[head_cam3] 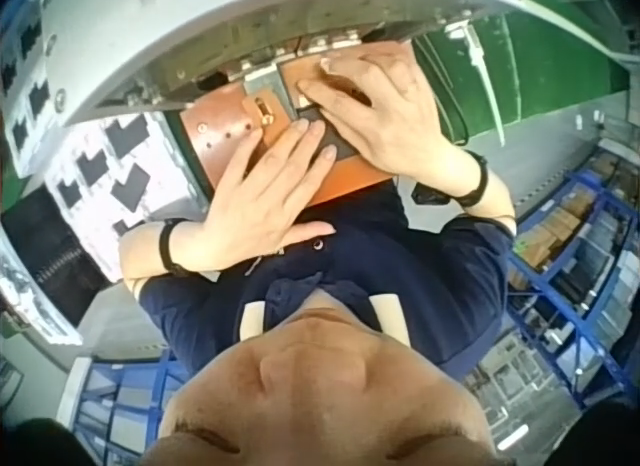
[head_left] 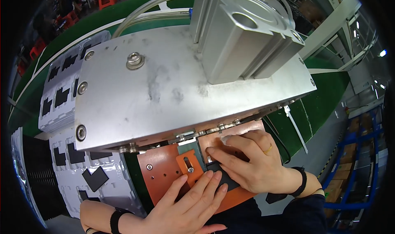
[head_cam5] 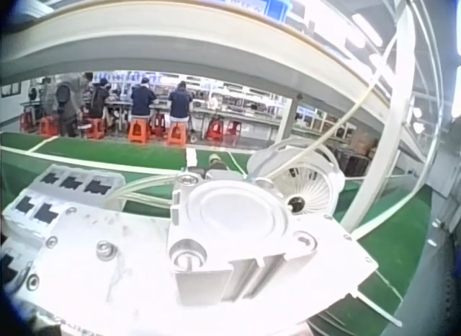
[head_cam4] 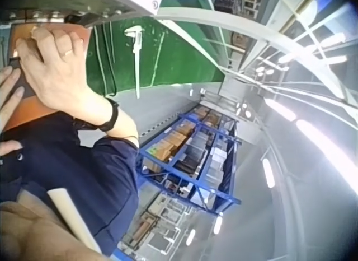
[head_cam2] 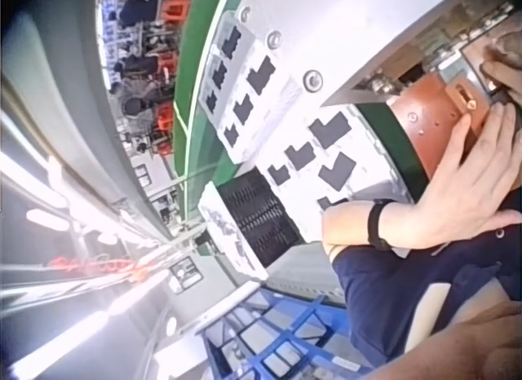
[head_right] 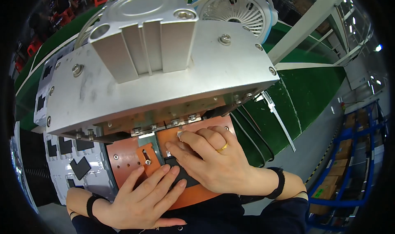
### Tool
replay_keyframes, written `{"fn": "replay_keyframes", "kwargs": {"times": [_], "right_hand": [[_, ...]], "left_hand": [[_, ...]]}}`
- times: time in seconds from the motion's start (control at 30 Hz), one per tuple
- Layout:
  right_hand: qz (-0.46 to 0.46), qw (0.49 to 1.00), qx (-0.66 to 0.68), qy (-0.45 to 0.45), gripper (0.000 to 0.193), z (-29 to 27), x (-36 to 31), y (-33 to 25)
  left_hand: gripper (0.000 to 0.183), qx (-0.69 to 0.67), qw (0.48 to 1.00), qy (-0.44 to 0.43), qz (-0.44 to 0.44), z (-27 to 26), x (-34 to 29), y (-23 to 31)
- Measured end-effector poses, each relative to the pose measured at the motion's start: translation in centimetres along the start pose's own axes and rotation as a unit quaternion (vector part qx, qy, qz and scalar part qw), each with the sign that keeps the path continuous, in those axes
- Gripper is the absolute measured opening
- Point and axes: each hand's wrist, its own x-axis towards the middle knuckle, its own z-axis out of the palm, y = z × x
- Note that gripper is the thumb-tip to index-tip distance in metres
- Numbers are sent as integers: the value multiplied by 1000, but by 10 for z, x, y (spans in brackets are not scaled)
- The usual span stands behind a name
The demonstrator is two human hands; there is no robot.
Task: Assembling small electronic components using a pneumatic press machine and measuring them with a digital caliper.
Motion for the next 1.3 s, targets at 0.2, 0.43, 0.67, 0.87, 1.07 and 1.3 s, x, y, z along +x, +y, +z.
{"fn": "replay_keyframes", "kwargs": {"times": [0.2,0.43,0.67,0.87,1.07,1.3], "right_hand": [[-39,997,60,-6,29,-4,-4,5],[-14,992,119,42,24,2,-5,9],[-70,992,105,-1,19,-2,-5,7],[5,997,78,-21,28,-3,1,4],[-15,998,52,27,23,0,-9,6],[-16,999,25,22,27,-5,-2,4]], "left_hand": [[72,-19,1000,7,-9,1,1,3],[72,-39,999,6,-14,3,-2,3],[72,-33,999,11,-7,5,-1,2],[70,-7,1000,2,-13,-2,1,3],[70,-3,1000,9,-10,0,2,3],[69,3,1000,11,-5,-2,3,4]]}}
